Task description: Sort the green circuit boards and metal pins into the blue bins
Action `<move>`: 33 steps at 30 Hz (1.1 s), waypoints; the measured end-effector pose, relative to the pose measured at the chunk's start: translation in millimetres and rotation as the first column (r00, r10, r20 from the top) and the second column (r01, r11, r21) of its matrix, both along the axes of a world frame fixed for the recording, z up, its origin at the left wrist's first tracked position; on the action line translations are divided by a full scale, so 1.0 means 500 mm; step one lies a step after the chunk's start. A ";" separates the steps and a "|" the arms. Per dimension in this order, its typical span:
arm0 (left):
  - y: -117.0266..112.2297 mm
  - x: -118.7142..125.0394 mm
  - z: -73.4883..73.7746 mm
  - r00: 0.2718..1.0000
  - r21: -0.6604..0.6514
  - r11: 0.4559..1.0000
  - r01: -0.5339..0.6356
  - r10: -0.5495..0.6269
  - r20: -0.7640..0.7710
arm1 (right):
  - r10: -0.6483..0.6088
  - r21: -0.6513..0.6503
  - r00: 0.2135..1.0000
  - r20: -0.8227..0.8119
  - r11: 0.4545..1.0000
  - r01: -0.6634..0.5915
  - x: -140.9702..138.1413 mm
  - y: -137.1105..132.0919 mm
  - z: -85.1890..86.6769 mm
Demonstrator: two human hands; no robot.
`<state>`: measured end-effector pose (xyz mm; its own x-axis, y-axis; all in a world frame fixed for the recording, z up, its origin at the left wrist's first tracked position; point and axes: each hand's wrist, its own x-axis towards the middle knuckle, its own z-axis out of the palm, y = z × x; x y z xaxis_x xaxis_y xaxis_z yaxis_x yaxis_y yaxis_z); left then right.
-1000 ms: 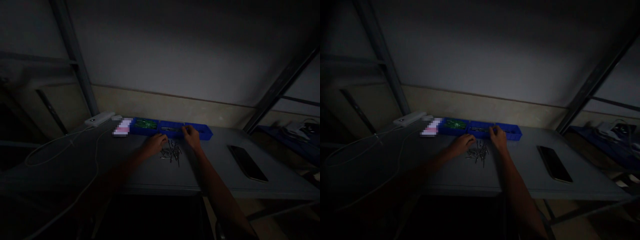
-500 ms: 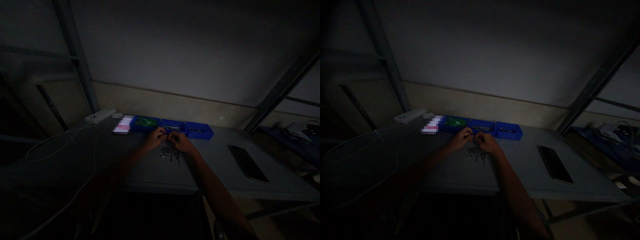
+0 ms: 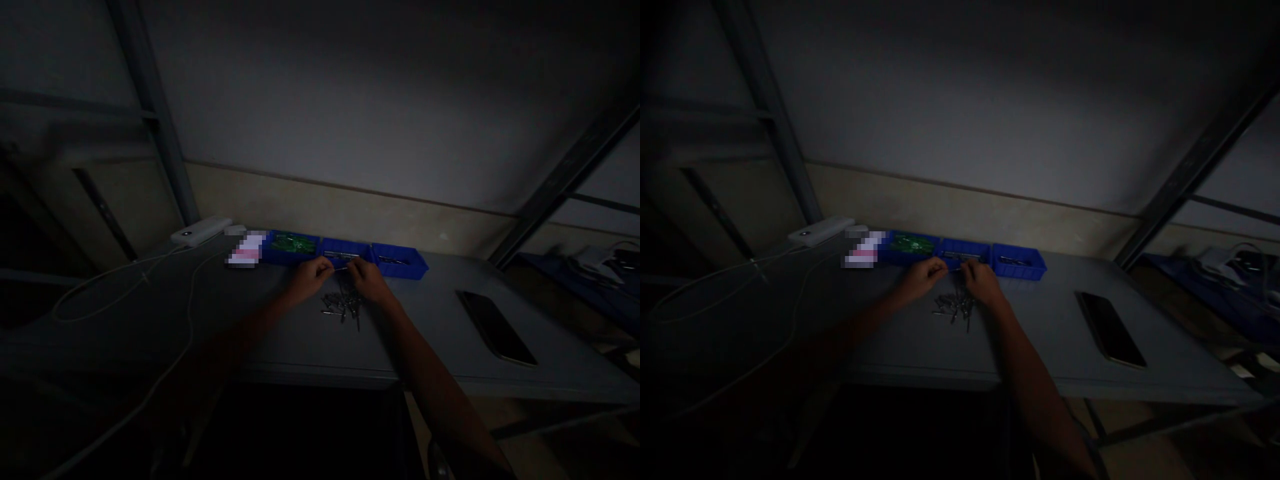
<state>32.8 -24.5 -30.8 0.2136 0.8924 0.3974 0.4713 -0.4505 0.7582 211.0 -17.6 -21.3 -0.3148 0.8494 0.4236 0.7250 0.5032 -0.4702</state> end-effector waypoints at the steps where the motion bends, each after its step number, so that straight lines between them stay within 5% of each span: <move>1: 0.000 -0.001 -0.001 1.000 0.020 1.000 -0.016 0.017 -0.024 | 0.008 -0.001 1.000 -0.011 1.000 -0.008 -0.001 0.000 -0.001; 7: 0.003 -0.004 -0.009 0.980 0.074 0.992 -0.104 0.115 -0.160 | 0.086 -0.054 0.992 -0.088 0.994 -0.091 -0.008 -0.006 0.001; 15: 0.003 -0.002 -0.013 0.975 0.045 0.994 -0.099 0.106 -0.194 | 0.147 -0.051 0.987 -0.071 0.987 -0.150 -0.009 -0.012 0.012; 20: 0.008 0.004 -0.025 0.952 0.154 0.985 0.078 -0.027 -0.306 | -0.179 0.055 0.976 -0.125 0.981 0.187 0.035 0.009 0.019; 24: 0.013 0.005 -0.027 0.869 0.165 0.960 0.225 -0.121 -0.480 | -0.543 0.013 0.799 -0.260 0.825 0.565 0.100 0.025 0.019; 28: 0.010 0.002 -0.023 0.849 0.159 0.962 0.222 -0.111 -0.516 | -0.680 -0.093 0.670 -0.297 0.719 0.689 0.135 0.029 0.015; 30: 0.006 0.001 -0.019 0.844 0.151 0.965 0.213 -0.104 -0.526 | -0.656 -0.089 0.694 -0.297 0.743 0.664 0.128 0.027 0.015; 33: 0.001 0.000 -0.015 0.879 0.146 0.974 0.171 -0.084 -0.470 | -0.499 -0.044 0.818 -0.288 0.860 0.509 0.092 0.018 0.017</move>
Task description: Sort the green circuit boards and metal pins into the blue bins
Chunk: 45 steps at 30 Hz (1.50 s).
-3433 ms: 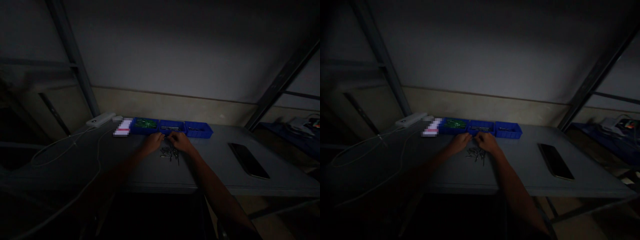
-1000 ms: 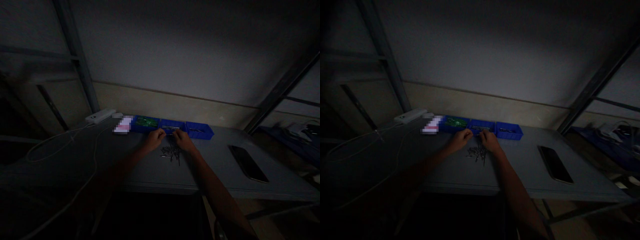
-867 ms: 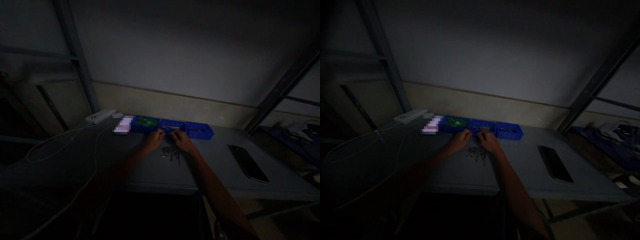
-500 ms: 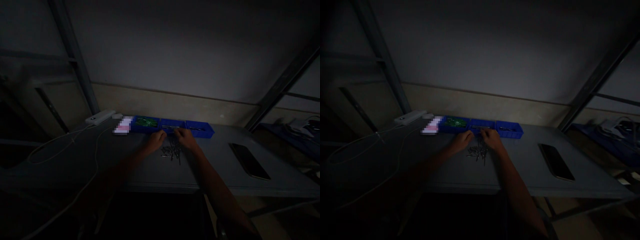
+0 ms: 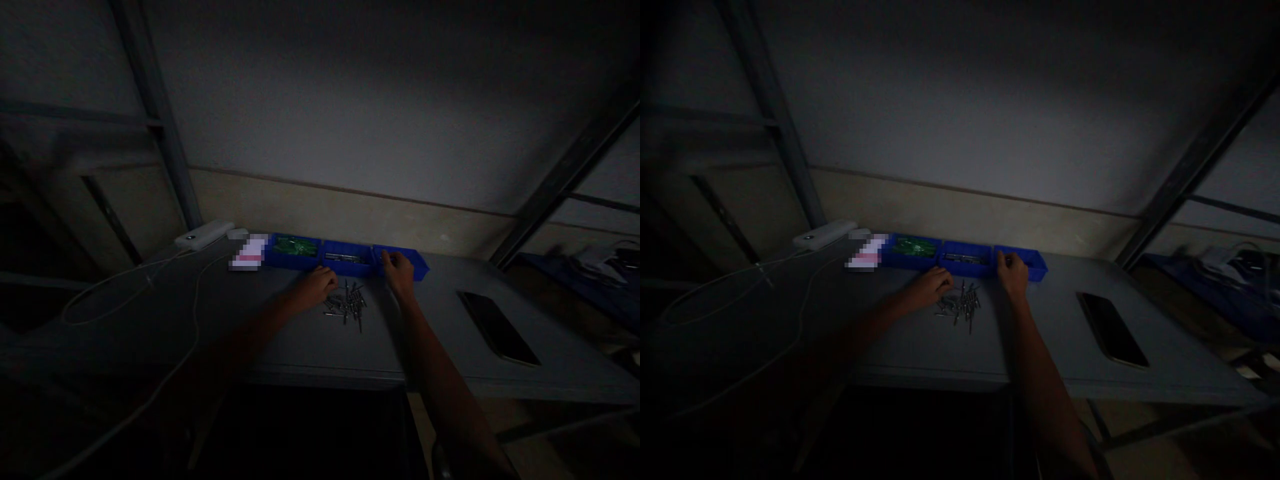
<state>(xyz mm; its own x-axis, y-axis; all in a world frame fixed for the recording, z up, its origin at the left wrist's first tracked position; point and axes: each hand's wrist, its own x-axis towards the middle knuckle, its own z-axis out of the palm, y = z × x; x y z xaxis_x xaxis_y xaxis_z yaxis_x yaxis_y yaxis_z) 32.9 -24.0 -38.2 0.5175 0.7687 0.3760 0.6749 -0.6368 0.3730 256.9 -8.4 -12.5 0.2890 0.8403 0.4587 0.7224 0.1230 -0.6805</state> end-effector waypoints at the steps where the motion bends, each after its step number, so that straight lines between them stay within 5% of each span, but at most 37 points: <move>1: -0.001 0.000 0.001 0.998 -0.015 1.000 -0.020 0.021 0.051 | 0.105 -0.001 0.994 0.026 0.995 -0.105 -0.016 -0.004 0.000; 5: -0.002 0.000 0.008 0.950 -0.108 0.992 -0.072 0.101 0.297 | 0.530 -0.125 0.835 0.149 0.847 -0.516 -0.078 -0.021 -0.009; 9: -0.002 -0.001 0.011 0.898 -0.142 0.985 -0.101 0.152 0.413 | 0.664 -0.163 0.724 0.184 0.747 -0.644 -0.104 -0.027 -0.019; 18: -0.004 0.002 0.012 0.882 -0.098 0.992 -0.075 0.112 0.457 | 0.599 -0.089 0.774 0.207 0.799 -0.594 -0.098 -0.032 -0.007; 27: -0.004 0.007 0.014 0.958 -0.092 0.990 -0.106 0.126 0.256 | 0.578 -0.111 0.784 0.226 0.815 -0.569 -0.095 -0.027 -0.003; 32: 0.012 0.026 -0.002 0.996 -0.034 0.996 0.083 -0.083 -0.022 | 0.179 0.021 0.967 0.180 0.982 -0.186 -0.035 -0.005 0.004; 35: 0.019 0.029 -0.004 0.992 -0.041 0.994 0.098 -0.101 -0.075 | -0.080 0.035 0.992 0.095 0.996 0.077 0.011 0.004 0.002; 37: 0.019 0.028 -0.002 0.995 -0.056 0.995 0.078 -0.082 -0.061 | -0.143 0.004 0.987 0.069 0.990 0.143 0.026 0.006 -0.001; 41: 0.011 0.025 -0.002 1.000 -0.047 0.998 0.031 -0.031 0.002 | -0.015 0.003 0.998 0.064 1.000 0.014 0.003 -0.001 0.000; 43: 0.007 0.023 -0.004 0.997 -0.046 0.999 0.003 0.000 0.074 | 0.197 0.000 0.978 0.070 0.980 -0.198 -0.026 -0.009 0.000; 45: 0.007 0.020 -0.004 0.983 -0.082 0.996 -0.031 0.045 0.176 | 0.434 -0.051 0.895 0.100 0.901 -0.431 -0.056 -0.018 -0.003</move>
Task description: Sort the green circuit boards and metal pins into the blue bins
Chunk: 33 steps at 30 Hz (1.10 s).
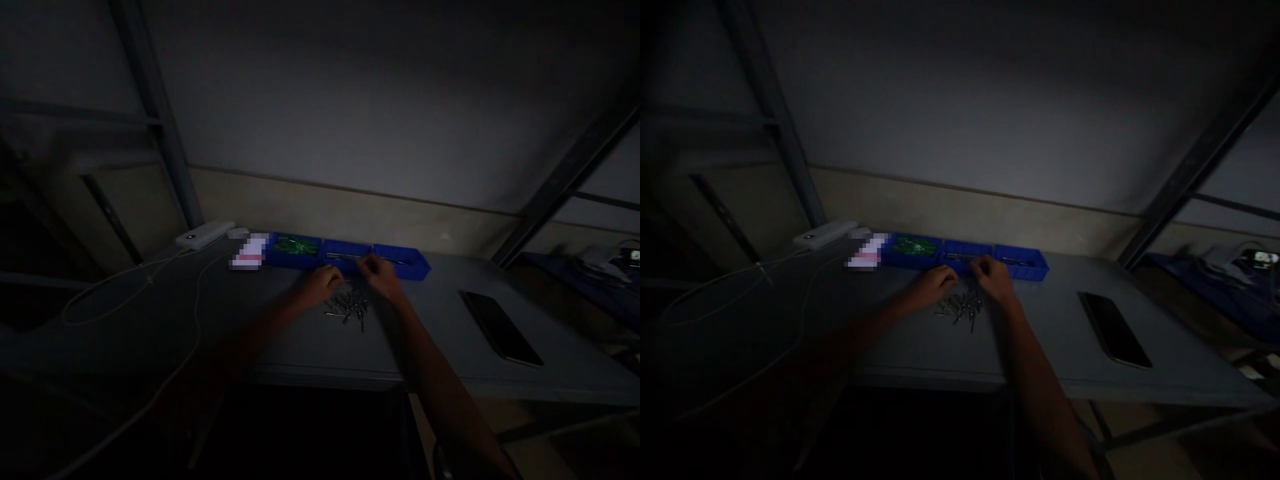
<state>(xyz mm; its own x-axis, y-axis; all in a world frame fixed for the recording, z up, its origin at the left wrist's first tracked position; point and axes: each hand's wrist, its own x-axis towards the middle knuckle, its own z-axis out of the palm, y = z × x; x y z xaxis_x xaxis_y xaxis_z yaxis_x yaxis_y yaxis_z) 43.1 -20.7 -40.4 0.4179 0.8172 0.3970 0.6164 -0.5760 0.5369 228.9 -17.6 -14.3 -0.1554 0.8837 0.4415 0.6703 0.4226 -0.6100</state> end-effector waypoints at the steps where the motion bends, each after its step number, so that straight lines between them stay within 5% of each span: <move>1: 0.001 -0.002 0.000 0.998 -0.027 1.000 -0.015 0.017 0.057 | 0.104 -0.025 0.994 0.032 0.994 -0.103 -0.013 -0.004 -0.003; 5: 0.005 -0.012 0.001 0.965 -0.124 0.992 -0.019 0.051 0.257 | 0.285 -0.096 0.954 0.088 0.956 -0.277 -0.045 -0.013 -0.018; 12: 0.006 -0.010 0.002 0.931 -0.147 0.989 -0.007 0.060 0.361 | 0.242 -0.077 0.969 0.055 0.968 -0.238 -0.037 -0.002 -0.024; 25: 0.003 -0.016 0.011 0.978 -0.020 0.990 -0.141 0.143 0.151 | 0.263 -0.100 0.961 -0.089 0.957 -0.272 -0.037 -0.002 -0.028; 30: -0.002 -0.015 0.010 0.985 -0.062 0.993 -0.104 0.111 0.130 | 0.237 -0.052 0.971 -0.040 0.970 -0.239 -0.034 -0.004 -0.016; 33: -0.005 -0.017 0.011 0.999 -0.106 0.994 0.016 -0.013 0.031 | 0.086 0.006 0.994 -0.073 0.996 -0.086 -0.010 0.001 -0.003</move>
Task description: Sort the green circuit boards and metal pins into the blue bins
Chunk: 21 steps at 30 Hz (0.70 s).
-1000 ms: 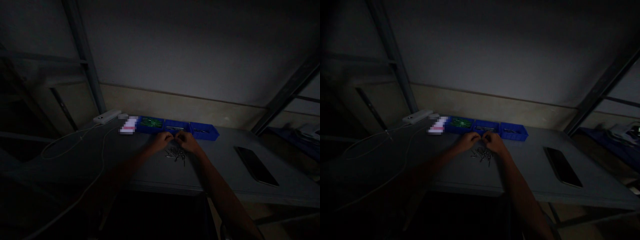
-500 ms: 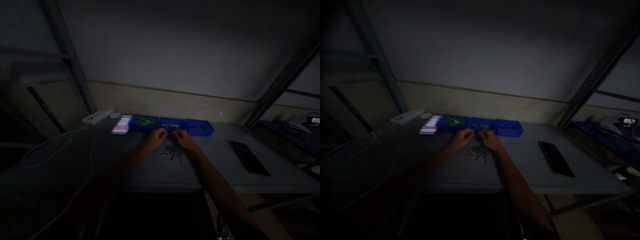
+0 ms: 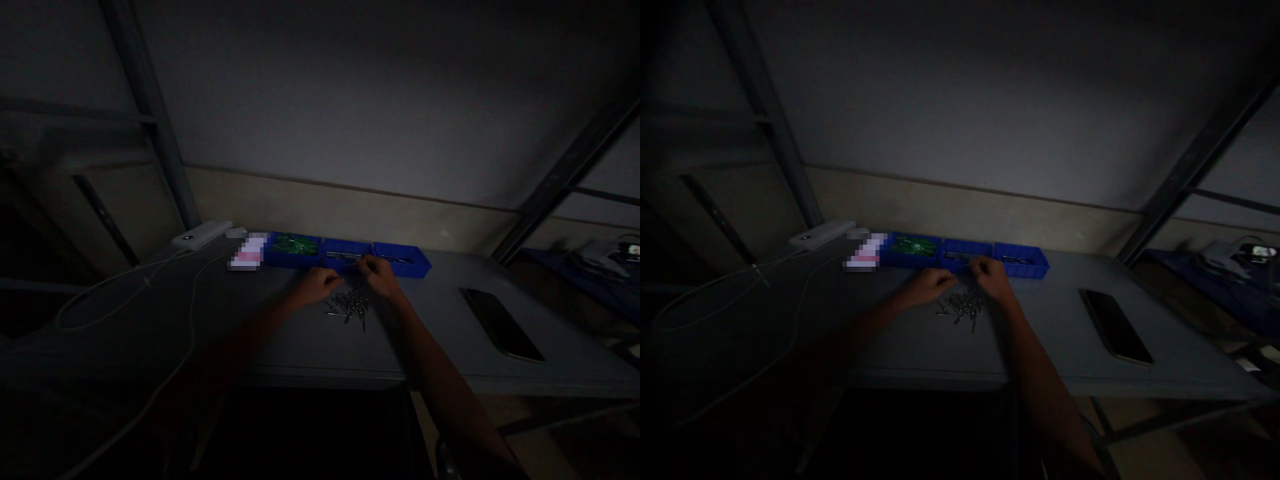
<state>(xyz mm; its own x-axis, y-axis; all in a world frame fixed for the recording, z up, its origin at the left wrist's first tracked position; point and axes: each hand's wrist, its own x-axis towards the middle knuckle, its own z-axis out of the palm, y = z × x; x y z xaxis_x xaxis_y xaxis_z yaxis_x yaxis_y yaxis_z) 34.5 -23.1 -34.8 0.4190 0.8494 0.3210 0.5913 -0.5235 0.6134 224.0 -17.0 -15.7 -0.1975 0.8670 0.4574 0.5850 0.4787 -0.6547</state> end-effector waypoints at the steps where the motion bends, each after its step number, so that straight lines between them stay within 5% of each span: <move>1: -0.001 -0.001 0.002 0.998 -0.012 0.998 0.057 -0.058 -0.040 | -0.094 0.020 0.995 -0.035 0.995 0.095 0.014 0.004 0.003; 5: -0.006 0.000 0.012 0.968 -0.020 0.985 0.171 -0.172 -0.180 | -0.522 0.020 0.842 -0.138 0.848 0.529 0.077 0.021 0.005; 9: -0.008 0.002 0.019 0.956 -0.012 0.990 0.140 -0.138 -0.258 | -0.647 -0.019 0.759 -0.071 0.762 0.648 0.102 0.028 -0.003; 12: -0.008 0.003 0.016 0.953 0.026 0.992 0.125 -0.113 -0.279 | -0.565 0.003 0.824 -0.038 0.824 0.566 0.076 0.021 -0.002; 16: -0.004 0.006 0.007 0.979 0.059 0.998 0.035 -0.022 -0.204 | -0.232 0.009 0.972 0.045 0.973 0.231 0.016 -0.002 0.002; 21: 0.005 0.006 0.000 0.992 0.030 0.993 -0.112 0.114 -0.058 | 0.065 -0.028 0.980 0.189 0.998 -0.061 -0.027 -0.025 0.007</move>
<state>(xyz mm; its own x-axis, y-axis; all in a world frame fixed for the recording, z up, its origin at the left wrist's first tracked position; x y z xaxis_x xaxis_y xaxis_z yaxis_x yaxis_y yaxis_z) 37.6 -20.8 -34.8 0.3399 0.8839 0.3211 0.6829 -0.4668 0.5620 210.5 -29.6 -12.1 -0.3331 0.8596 0.3873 0.6687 0.5050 -0.5457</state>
